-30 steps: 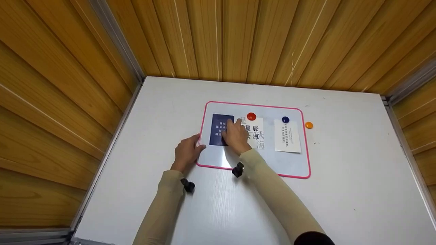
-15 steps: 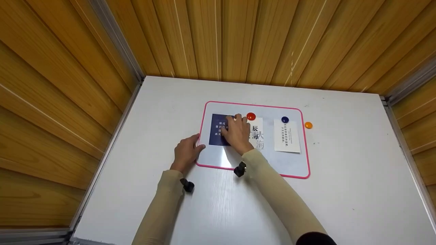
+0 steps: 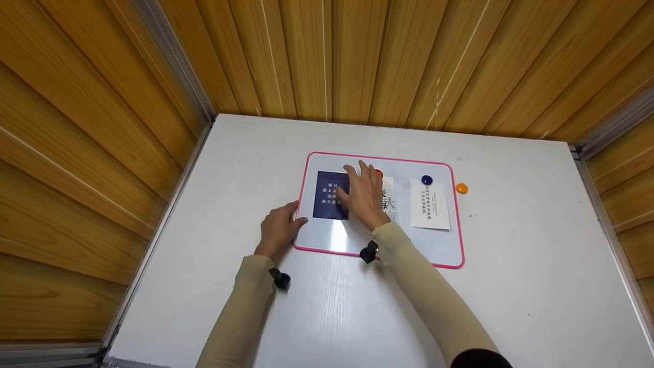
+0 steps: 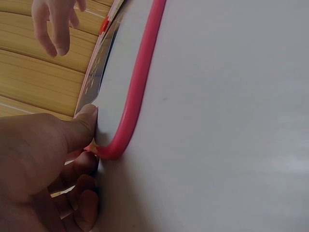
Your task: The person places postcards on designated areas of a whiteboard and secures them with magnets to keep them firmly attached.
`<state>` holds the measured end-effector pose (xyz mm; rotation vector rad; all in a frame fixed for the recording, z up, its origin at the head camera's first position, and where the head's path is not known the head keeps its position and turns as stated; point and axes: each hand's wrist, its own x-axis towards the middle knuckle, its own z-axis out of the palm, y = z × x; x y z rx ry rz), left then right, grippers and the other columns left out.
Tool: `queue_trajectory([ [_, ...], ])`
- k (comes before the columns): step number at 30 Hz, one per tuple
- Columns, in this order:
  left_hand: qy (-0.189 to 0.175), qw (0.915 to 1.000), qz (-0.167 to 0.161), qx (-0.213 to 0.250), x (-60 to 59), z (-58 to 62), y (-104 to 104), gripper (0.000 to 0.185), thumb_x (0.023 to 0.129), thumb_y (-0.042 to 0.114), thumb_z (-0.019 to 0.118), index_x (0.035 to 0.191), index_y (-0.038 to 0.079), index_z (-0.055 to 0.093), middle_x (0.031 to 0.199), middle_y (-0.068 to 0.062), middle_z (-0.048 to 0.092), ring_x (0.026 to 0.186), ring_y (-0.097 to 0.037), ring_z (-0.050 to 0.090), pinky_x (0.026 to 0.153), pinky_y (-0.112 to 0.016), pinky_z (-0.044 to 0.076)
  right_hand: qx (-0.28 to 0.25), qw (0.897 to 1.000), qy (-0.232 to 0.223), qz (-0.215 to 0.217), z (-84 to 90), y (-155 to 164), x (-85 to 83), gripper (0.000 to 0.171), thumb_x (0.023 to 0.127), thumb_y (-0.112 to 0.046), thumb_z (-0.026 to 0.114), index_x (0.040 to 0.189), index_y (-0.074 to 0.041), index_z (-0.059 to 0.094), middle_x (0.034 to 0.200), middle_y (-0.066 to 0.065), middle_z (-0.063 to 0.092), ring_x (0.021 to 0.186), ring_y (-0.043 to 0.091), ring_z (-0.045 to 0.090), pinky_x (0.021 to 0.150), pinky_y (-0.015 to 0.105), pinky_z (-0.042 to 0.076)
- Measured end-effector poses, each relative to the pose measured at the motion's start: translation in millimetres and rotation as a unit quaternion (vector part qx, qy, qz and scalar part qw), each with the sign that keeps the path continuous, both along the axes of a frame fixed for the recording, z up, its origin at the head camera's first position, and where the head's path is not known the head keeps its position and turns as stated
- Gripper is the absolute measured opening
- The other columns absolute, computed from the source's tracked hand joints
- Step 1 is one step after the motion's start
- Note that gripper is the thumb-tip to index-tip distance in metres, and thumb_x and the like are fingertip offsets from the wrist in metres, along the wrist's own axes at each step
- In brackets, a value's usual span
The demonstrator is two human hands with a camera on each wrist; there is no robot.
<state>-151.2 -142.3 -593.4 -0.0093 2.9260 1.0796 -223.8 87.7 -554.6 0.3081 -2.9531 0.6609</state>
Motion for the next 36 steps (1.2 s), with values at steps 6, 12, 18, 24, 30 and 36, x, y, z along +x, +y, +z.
queue_trajectory([
  [6,-0.002,1.0,0.001,0.0,-0.4,-0.7,-0.6,0.057,0.094,0.028,0.076,0.145,0.008,0.06,0.127,-0.012,0.071,0.108,-0.027,0.068,0.094,-0.049,0.052,0.003,1.0,0.012,0.002,-1.0,10.8,-5.2,0.064,0.094,-0.041,0.073,0.149,-0.016,0.052,0.16,0.022,0.035,0.147,0.049,0.028,0.119,0.063,0.018],
  [12,-0.008,0.9999,0.004,-0.011,-1.8,-1.6,-0.8,0.058,0.094,0.03,0.076,0.146,0.01,0.059,0.126,-0.011,0.071,0.106,-0.026,0.067,0.095,-0.048,0.052,0.011,1.0,0.01,-0.003,-1.1,23.3,-8.4,0.067,0.094,-0.044,0.072,0.151,-0.019,0.05,0.162,0.021,0.032,0.148,0.049,0.025,0.119,0.064,0.016],
  [18,-0.01,0.9998,0.003,-0.017,-2.4,-2.3,-0.6,0.058,0.094,0.03,0.075,0.146,0.009,0.058,0.126,-0.011,0.071,0.102,-0.027,0.066,0.096,-0.049,0.051,0.018,1.0,-0.002,-0.005,-1.4,39.2,-9.8,0.074,0.092,-0.047,0.074,0.155,-0.021,0.045,0.164,0.021,0.027,0.15,0.051,0.02,0.119,0.066,0.011],
  [24,-0.011,0.9998,0.007,-0.012,-2.3,-2.6,0.3,0.058,0.094,0.029,0.076,0.146,0.01,0.058,0.126,-0.011,0.072,0.102,-0.026,0.066,0.096,-0.049,0.051,0.024,1.0,-0.012,-0.006,1.1,57.9,-13.7,0.083,0.091,-0.054,0.073,0.16,-0.025,0.037,0.166,0.021,0.022,0.152,0.05,0.013,0.119,0.067,0.006],
  [30,-0.011,0.9998,0.006,-0.012,-2.3,-3.0,0.2,0.058,0.094,0.03,0.076,0.146,0.01,0.059,0.125,-0.011,0.072,0.099,-0.025,0.065,0.095,-0.049,0.051,0.032,0.999,-0.023,-0.017,3.1,80.0,-18.6,0.087,0.091,-0.056,0.072,0.162,-0.027,0.031,0.167,0.02,0.02,0.152,0.049,0.012,0.118,0.068,0.005],
  [36,-0.013,0.9998,0.007,-0.015,-3.4,-3.1,0.4,0.057,0.094,0.031,0.076,0.145,0.011,0.059,0.125,-0.011,0.072,0.101,-0.026,0.066,0.093,-0.049,0.051,0.037,0.998,-0.034,-0.03,5.9,104.8,-22.2,0.088,0.091,-0.052,0.073,0.163,-0.027,0.028,0.167,0.021,0.019,0.151,0.051,0.015,0.117,0.07,0.006],
])
